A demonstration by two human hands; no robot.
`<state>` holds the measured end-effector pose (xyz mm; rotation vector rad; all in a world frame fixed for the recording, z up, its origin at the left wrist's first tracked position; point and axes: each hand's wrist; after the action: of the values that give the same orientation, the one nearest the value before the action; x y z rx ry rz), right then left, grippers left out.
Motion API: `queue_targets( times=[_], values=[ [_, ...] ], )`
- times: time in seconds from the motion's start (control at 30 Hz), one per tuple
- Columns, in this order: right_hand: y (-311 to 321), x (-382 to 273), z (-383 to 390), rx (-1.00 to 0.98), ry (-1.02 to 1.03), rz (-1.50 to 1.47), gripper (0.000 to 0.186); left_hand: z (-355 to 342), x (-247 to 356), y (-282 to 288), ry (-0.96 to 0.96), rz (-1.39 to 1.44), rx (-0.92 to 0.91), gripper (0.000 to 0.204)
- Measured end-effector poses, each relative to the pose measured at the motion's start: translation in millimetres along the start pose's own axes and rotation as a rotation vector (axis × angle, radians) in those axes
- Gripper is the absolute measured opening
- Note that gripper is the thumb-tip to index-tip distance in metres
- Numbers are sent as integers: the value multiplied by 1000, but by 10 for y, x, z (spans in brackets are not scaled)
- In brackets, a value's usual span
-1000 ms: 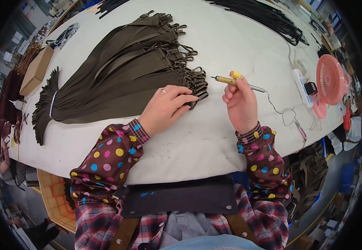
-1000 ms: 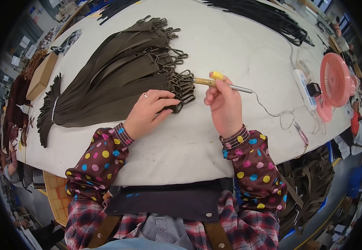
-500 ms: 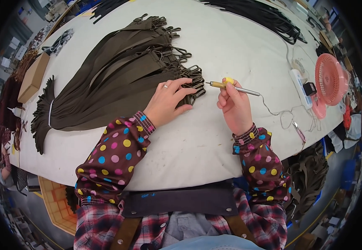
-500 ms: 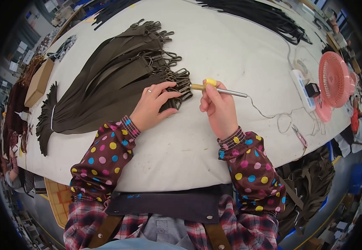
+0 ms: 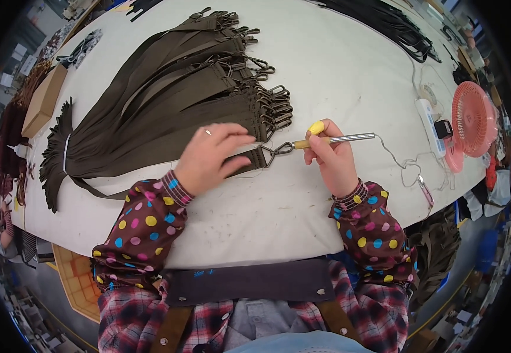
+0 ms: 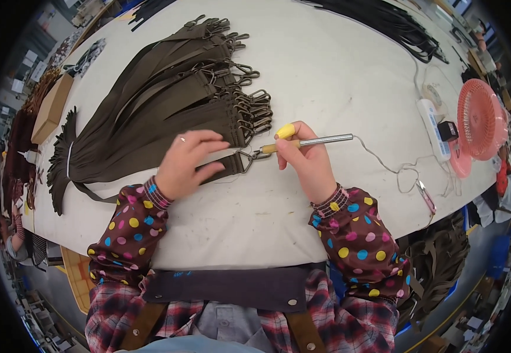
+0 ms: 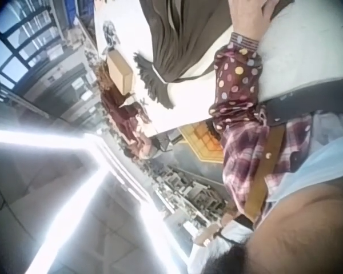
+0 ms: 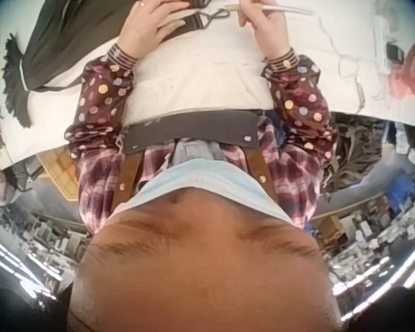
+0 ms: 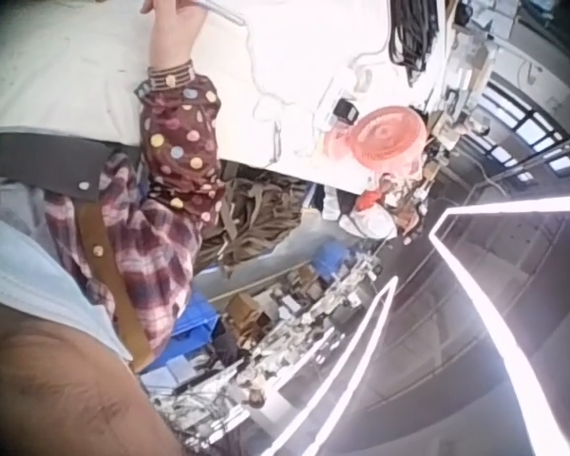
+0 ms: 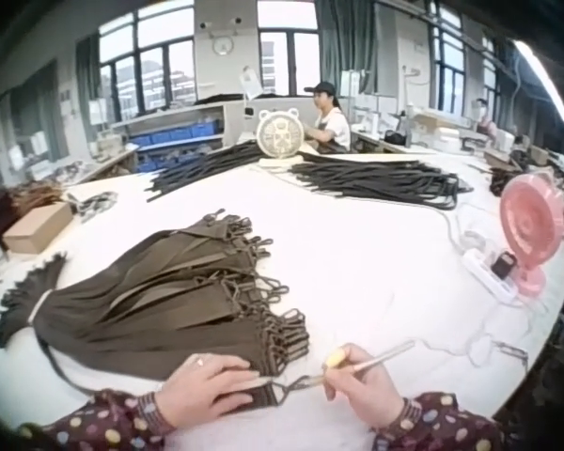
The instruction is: Using a hot iron tool to singe or seal the ends and edges of fabric straps with metal clips attached.
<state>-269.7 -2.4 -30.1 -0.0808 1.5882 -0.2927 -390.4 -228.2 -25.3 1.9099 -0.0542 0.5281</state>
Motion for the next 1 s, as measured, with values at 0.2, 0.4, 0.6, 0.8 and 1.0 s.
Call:
queue_targets(
  times=[0.2,0.4,0.6,0.8,1.0],
  values=[
    [11,-43,-13,117,149,106,22,650,-869,703,576,-745,339,38],
    [50,-53,-97,282,146,182,24,2076,-1972,1316,872,-557,322,42],
    [45,6,-52,222,142,252,21,2077,-2125,1394,817,-544,311,34],
    [67,64,-17,156,135,329,20,2137,-2326,1460,781,-573,288,31],
    [73,72,-39,120,170,367,20,1983,-2090,1450,882,-603,257,28]
  ],
)
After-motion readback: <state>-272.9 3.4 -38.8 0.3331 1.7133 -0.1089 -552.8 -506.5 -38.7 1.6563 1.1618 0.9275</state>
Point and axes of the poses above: each hand's wrist, its own z-axis away from the middle knuckle, its own y-axis out of the back of the hand, x = y × z, and after that the axes turned 7 degrees about -x, right-handed
